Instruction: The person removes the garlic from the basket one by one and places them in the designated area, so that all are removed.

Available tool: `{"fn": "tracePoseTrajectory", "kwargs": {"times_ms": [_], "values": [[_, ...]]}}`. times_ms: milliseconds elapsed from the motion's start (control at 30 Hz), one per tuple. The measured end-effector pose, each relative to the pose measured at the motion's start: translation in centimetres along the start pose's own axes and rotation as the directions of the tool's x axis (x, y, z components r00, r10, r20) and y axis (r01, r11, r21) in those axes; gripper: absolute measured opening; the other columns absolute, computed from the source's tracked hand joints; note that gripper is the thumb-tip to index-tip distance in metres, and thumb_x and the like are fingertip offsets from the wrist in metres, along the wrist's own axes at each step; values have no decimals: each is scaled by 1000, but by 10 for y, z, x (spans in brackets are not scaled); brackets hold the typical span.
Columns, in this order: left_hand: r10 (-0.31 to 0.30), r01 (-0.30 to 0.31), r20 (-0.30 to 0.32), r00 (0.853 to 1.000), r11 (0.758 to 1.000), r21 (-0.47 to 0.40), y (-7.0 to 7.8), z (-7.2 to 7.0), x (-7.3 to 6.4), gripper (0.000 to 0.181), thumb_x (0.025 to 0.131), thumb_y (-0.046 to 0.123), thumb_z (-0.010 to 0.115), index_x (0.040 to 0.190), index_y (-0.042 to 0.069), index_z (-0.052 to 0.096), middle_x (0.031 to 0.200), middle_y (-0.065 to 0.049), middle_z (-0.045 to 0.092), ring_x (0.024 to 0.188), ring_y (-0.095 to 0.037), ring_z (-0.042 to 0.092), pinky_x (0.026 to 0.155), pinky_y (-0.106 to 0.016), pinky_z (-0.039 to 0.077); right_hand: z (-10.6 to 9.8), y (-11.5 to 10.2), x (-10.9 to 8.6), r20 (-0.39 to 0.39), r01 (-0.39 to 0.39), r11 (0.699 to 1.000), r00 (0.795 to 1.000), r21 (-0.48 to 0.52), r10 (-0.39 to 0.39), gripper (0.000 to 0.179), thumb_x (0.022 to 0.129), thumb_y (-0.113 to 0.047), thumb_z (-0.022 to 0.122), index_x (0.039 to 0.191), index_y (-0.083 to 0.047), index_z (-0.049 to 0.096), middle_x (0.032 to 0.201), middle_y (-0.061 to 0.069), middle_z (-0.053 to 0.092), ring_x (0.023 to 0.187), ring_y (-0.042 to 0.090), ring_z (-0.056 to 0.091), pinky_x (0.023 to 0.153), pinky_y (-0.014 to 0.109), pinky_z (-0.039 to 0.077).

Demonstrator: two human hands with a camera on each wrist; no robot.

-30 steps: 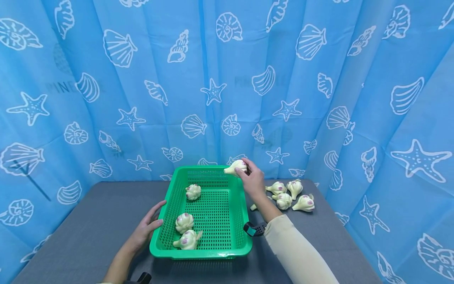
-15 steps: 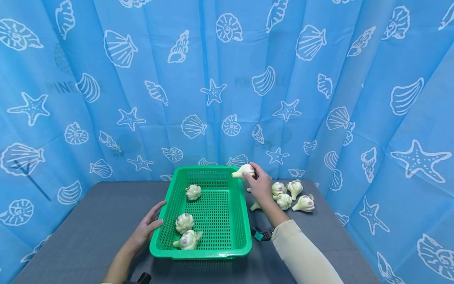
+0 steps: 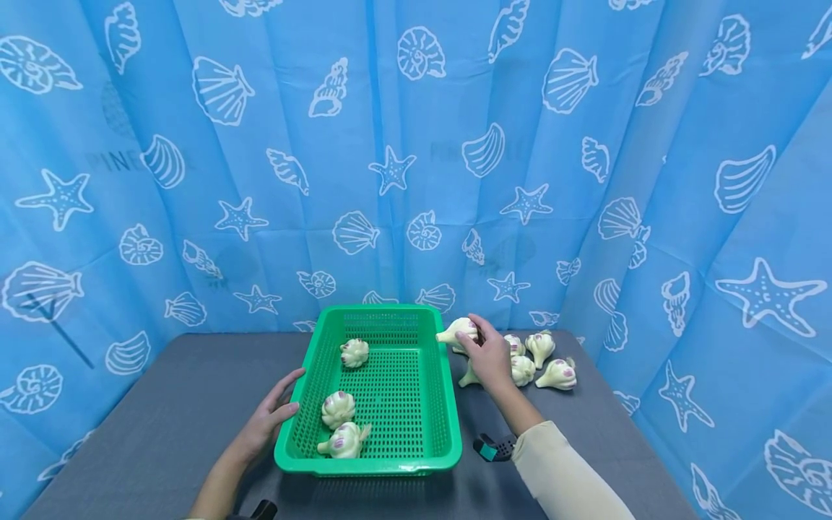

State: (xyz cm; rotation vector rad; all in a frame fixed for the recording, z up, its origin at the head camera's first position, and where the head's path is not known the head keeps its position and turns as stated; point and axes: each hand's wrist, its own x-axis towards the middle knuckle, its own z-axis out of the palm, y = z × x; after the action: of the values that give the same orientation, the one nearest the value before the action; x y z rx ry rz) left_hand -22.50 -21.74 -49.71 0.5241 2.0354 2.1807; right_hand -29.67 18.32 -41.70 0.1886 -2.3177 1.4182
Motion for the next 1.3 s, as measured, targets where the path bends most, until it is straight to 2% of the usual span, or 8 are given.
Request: {"fn": "tracePoseTrajectory", "kwargs": {"times_ms": [100,167,300,433,667,867,1133,1300], "values": [[2,-2,3,1000,1000,-2,0,0,0,64,101,9,46,156,9,15,153,-32,16,132,-48,34,88,-39,50,-1,6,-5,-15,10,1000,1000,-9,-10,45,92,-13,68,133,2,56,131,23,57,120,32,55,93,36,48],[4,-4,3,1000,1000,-1,0,0,0,64,101,9,46,156,9,14,153,-32,16,132,-48,34,88,-39,50,-2,10,-8,-30,17,1000,999,-25,-18,44,91,-12,69,131,3,58,129,24,58,118,33,56,93,41,47],[6,-6,2,1000,1000,2,-1,0,1,64,101,9,47,156,9,15,153,-32,16,132,-48,34,88,-39,50,-4,17,-13,-56,47,997,997,-68,-51,42,89,-10,72,127,5,60,122,25,62,112,35,60,88,43,49],[10,-10,11,1000,1000,0,-2,-2,1,64,101,9,46,156,9,15,153,-32,16,131,-47,35,88,-39,50,-6,22,-19,-46,44,995,998,-95,-49,43,89,-10,72,127,6,60,121,25,62,113,36,59,86,38,51],[6,-6,7,1000,1000,7,-2,-2,0,63,101,9,46,156,10,16,153,-31,16,131,-44,36,88,-41,50,-8,28,-25,-68,29,997,997,-66,-33,43,87,-7,74,124,8,61,119,27,63,112,36,60,80,13,45],[-11,11,-8,1000,1000,15,-1,0,1,63,101,11,48,156,11,17,154,-31,16,131,-46,35,89,-42,50,-11,33,-30,-72,28,995,997,-91,-35,42,86,-7,75,123,8,62,118,26,64,110,37,61,80,16,47],[3,-3,9,1000,1000,5,0,-1,2,63,101,10,46,156,10,15,153,-32,16,131,-48,34,88,-41,50,-12,44,-36,-82,27,997,996,-68,-33,40,83,-2,75,120,9,63,115,27,64,108,38,61,76,9,44],[-1,1,8,1000,1000,11,0,-1,1,63,101,11,46,156,11,15,153,-32,15,132,-48,33,88,-41,50,-13,49,-39,-59,8,997,998,-71,-12,41,83,-2,75,121,9,63,116,26,64,108,37,61,79,16,48]]}}
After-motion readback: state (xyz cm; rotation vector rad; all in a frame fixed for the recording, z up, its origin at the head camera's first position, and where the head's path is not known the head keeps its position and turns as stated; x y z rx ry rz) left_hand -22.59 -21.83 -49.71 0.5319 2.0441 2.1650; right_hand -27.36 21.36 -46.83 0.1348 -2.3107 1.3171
